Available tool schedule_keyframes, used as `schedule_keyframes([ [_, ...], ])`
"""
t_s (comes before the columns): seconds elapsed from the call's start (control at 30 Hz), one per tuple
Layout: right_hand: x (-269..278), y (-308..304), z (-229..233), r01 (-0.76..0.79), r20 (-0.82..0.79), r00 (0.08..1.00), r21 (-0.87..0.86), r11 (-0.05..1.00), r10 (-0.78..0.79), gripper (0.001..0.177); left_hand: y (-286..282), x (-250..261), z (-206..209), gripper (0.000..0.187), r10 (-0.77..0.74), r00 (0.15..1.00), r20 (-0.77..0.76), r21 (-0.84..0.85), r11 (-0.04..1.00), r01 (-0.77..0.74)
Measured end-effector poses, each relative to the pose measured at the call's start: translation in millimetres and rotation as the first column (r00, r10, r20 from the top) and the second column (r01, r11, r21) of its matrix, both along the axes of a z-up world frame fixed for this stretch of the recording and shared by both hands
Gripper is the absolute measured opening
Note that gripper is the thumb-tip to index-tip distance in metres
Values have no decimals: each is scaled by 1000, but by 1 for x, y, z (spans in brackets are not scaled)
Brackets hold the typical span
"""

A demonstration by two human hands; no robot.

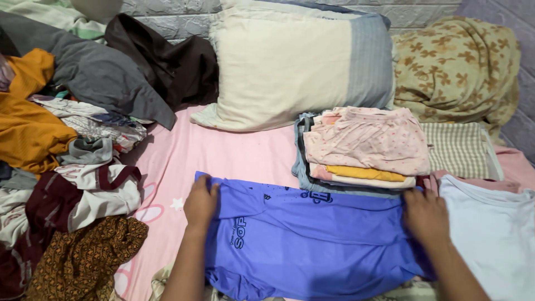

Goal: Folding various items of clothing on a bed.

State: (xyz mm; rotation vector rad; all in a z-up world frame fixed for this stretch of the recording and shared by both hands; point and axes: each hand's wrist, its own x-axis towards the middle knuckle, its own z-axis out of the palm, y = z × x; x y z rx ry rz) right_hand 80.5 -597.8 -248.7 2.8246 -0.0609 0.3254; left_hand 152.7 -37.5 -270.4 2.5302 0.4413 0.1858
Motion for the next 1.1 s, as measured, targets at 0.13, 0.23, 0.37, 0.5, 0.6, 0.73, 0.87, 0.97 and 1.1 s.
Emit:
schedule_keyframes([
  [0.13, 19, -32, -10, 13, -60, 998, -127, 992, -21, 29, 5, 8, -5, 46, -51, 977, 209, 111, 993, 28],
  [0.23, 29, -45, -3, -69, -37, 997, -290, 954, 61, 27, 12, 24, -16, 29, -199, 941, 274, 295, 949, 114],
  [0.37, 34, -43, 22, -12, -12, 1000, -331, 944, 8, 31, 12, 37, -15, 21, -119, 980, 161, 271, 960, 72],
  [0.5, 33, -42, 20, 50, 12, 999, -338, 940, -49, 26, 3, 38, -8, 25, -42, 992, 122, 264, 964, 8],
  [0.6, 9, -7, 46, 44, 174, 985, -171, 984, -13, 47, -11, 19, 12, 36, -142, 876, 461, 410, 910, -68],
  [0.73, -40, -6, 24, -91, 43, 995, 108, 990, 86, 41, -2, -38, 9, 18, -539, 841, -39, 69, 839, 540],
  [0.87, -97, -7, -2, -121, -404, 881, 312, 943, 246, 57, 31, -103, 6, 45, -780, 345, -522, -423, 588, 690],
  [0.97, -119, -5, -3, -21, -507, 860, 98, 995, 68, 53, 57, -128, -11, 47, -740, 415, -529, -354, 638, 684],
  [1.1, -128, -1, 15, 25, -447, 894, 106, 994, 25, 26, 74, -150, -6, 35, -607, 615, -503, -241, 782, 575],
])
